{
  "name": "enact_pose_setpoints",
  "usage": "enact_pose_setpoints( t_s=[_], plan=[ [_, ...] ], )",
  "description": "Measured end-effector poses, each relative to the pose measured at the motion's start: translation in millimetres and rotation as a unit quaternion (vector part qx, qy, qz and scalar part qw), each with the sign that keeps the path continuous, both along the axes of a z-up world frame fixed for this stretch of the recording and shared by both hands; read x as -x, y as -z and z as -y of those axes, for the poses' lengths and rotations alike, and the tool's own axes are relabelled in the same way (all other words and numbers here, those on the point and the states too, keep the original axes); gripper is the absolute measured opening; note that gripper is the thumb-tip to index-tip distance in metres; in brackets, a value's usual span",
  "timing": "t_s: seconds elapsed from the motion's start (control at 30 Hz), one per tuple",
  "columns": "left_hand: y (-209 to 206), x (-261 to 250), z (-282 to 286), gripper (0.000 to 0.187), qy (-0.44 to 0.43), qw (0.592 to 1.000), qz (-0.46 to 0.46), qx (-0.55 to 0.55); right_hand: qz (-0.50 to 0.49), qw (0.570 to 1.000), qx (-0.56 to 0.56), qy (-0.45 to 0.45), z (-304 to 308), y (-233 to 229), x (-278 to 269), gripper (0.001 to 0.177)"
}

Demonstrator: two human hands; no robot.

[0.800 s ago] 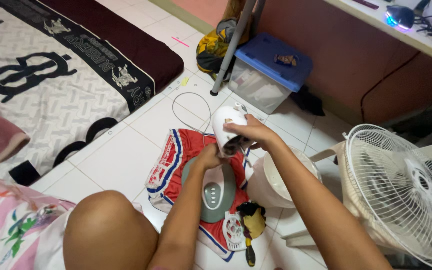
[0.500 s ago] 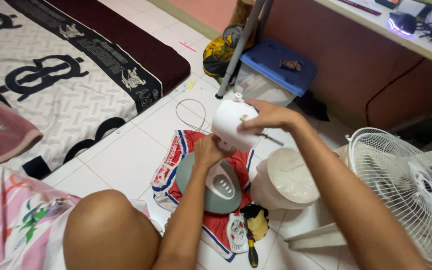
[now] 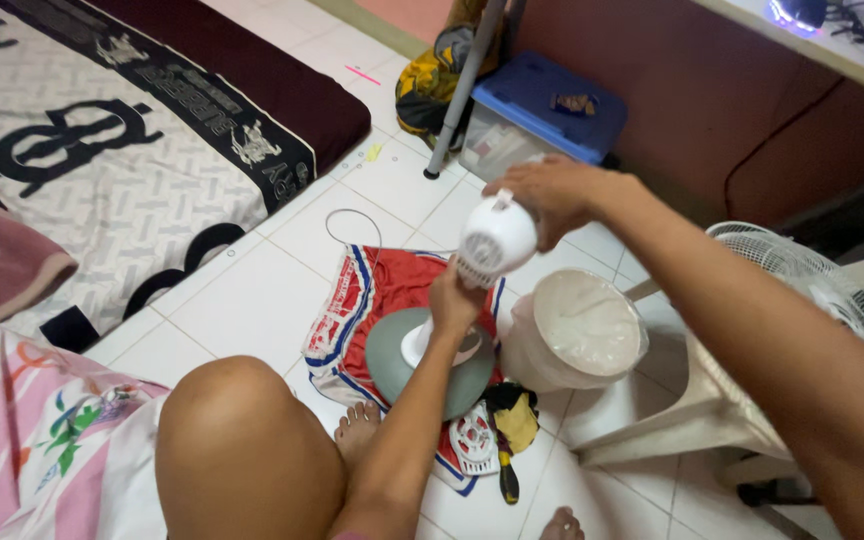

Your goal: The person sits on the floor and uses a screwdriver to remove screws from the back of a small white electric fan's motor housing. They detach the rear casing to expose the internal motor and fan blade, then reattach the casing and tighten the screws to reassemble the unit.

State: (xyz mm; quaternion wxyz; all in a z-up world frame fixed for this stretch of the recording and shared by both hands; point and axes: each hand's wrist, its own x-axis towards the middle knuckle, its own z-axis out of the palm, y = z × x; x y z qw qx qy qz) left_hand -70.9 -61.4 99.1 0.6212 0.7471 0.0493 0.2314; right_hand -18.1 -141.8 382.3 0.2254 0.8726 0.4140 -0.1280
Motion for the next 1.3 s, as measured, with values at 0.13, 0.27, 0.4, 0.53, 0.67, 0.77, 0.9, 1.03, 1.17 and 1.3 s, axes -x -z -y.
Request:
enact_pose_setpoints(
  t_s=[0.13,0.27,0.4,0.53,0.67,0.77,0.9,1.03,1.17,1.3],
  plan=[
    [-26.7,-3.7,5.6,0.049,-0.041,0.990,-0.075,-0.115,-0.014,0.992,-0.041,0.116,28.5,5.8,-29.0,0.075],
    [-46.9,-10.0,1.4,0.050,-0.019,0.981,-0.114,-0.159,-0.067,0.971,-0.192,0.125,75.2,17.2,-56.2,0.075],
    [-44.2,-10.1,0.8,0.049,-0.040,0.981,-0.057,-0.183,-0.083,0.964,-0.226,0.114,100.3,34.3,-69.1,0.079],
    [-36.1,-11.7,2.6,0.044,-0.054,0.983,-0.034,-0.171,-0.083,0.960,-0.256,0.076,101.1,41.0,-67.3,0.086],
    [-36.4,-13.0,4.1,0.041,-0.060,0.984,-0.035,-0.162,-0.069,0.959,-0.254,0.107,93.8,36.8,-61.5,0.095],
    [-41.8,-12.4,4.7,0.043,-0.063,0.986,-0.041,-0.152,-0.063,0.961,-0.247,0.107,88.9,32.2,-58.5,0.086],
    [-48.1,-8.7,4.7,0.044,-0.076,0.988,-0.018,-0.134,-0.070,0.957,-0.274,0.067,82.7,25.2,-48.3,0.084],
    [-38.0,-15.1,-1.2,0.044,-0.030,0.993,-0.076,-0.080,0.014,0.973,-0.232,-0.001,70.6,20.3,-27.4,0.093],
    [7.9,-35.2,-10.1,0.041,0.010,1.000,-0.015,-0.014,0.023,0.971,-0.239,-0.004,52.7,24.2,-0.2,0.091],
    [80.6,-61.4,-9.0,0.039,0.000,0.991,0.104,-0.089,0.035,0.977,-0.204,-0.053,28.5,34.6,18.4,0.101]
  ],
)
